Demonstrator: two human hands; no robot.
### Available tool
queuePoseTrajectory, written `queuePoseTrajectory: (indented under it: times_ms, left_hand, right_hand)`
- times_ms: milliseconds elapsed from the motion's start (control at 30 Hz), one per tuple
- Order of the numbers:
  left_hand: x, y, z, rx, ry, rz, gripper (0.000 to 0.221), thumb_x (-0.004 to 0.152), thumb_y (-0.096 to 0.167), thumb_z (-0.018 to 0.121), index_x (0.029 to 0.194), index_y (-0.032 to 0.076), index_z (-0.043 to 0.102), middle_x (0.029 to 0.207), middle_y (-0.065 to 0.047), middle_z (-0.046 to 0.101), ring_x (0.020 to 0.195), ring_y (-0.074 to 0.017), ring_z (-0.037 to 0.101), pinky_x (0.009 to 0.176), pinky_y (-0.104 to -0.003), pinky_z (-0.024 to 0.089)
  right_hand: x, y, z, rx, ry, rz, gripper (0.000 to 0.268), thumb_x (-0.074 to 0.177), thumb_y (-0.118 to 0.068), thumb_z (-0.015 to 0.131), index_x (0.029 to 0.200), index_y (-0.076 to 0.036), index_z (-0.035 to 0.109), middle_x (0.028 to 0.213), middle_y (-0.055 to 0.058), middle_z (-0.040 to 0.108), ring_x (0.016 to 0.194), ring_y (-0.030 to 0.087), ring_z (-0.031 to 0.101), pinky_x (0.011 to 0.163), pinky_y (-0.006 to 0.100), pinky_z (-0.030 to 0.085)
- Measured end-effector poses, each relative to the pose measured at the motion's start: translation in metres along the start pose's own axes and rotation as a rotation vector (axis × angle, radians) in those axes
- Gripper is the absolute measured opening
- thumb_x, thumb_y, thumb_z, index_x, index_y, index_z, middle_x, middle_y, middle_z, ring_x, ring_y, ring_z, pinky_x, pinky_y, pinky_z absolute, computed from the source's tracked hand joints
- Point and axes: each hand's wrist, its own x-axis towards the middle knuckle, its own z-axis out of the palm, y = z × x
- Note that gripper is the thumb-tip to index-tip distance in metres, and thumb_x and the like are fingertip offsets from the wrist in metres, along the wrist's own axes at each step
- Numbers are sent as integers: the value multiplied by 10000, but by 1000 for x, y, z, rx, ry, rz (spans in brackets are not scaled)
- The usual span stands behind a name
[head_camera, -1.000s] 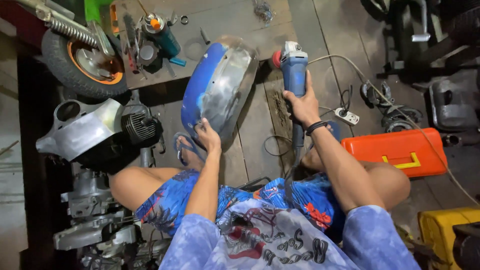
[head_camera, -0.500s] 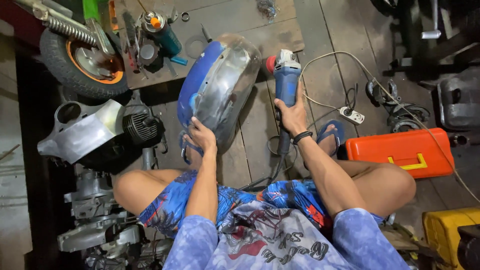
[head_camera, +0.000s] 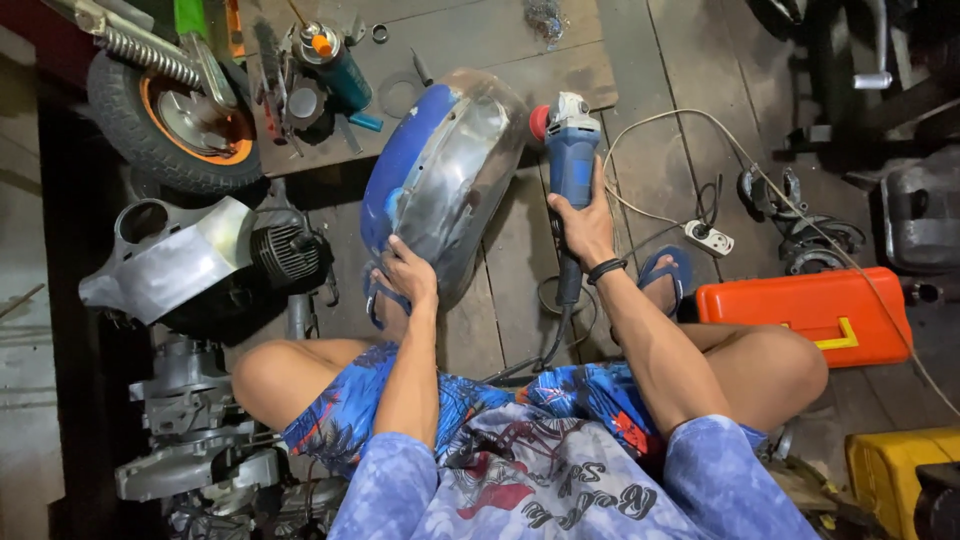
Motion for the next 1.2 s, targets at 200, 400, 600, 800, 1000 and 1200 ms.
queuePoseTrajectory:
  times_ms: [200, 400, 600, 800, 1000, 1200]
  left_hand:
    - [-5, 10, -9, -23, -20, 9, 651, 1137, 541, 290, 1181, -53, 552, 1322, -364, 574, 1359, -459, 493, 1286, -470, -41]
    - [-15, 20, -21, -60, -59, -1, 619, 1146, 518, 271, 1142, -38, 543, 1208, -342, 621, 1364, -453, 484, 1282, -482, -91]
    - [-39, 69, -50, -118, -134, -90, 679, 1119, 548, 269, 1345, -64, 456, 1421, -374, 474, 1428, -476, 382, 1270, -561, 90]
    - [-37, 66, -49, -140, -171, -111, 723, 1113, 572, 261, 1413, -68, 412, 1472, -362, 443, 1458, -467, 354, 1275, -547, 87]
    - [-30, 60, -42, -96, -160, -101, 701, 1107, 557, 271, 1336, -73, 478, 1422, -361, 503, 1416, -478, 410, 1250, -573, 130]
    - [-25, 47, -37, -85, -142, -70, 682, 1116, 552, 282, 1257, -71, 521, 1385, -384, 533, 1415, -493, 413, 1267, -545, 35]
  right_hand:
    - [24, 24, 3, 38, 14, -20, 947, 861, -426, 819, 1619, -380, 254, 1313, 251, 623, 1114, 419, 683, 861, 488, 570]
    - [37, 37, 2, 27, 1, -46, 957, 849, -414, 822, 1616, -391, 251, 1263, 239, 646, 1029, 399, 717, 792, 450, 617]
    - [4, 9, -2, -46, -24, -71, 972, 833, -418, 819, 1620, -370, 251, 1338, 298, 603, 1176, 498, 631, 877, 564, 537]
    - [3, 7, 0, -15, -10, -101, 987, 829, -416, 827, 1625, -347, 248, 1353, 313, 592, 1185, 490, 632, 871, 561, 537]
    - [-13, 8, -2, -67, -25, -92, 1008, 797, -424, 829, 1624, -363, 256, 1376, 329, 575, 1245, 535, 573, 968, 602, 471]
    - [-10, 17, 1, -63, -11, -76, 1013, 817, -455, 825, 1632, -383, 228, 1356, 314, 595, 1249, 511, 581, 975, 587, 464]
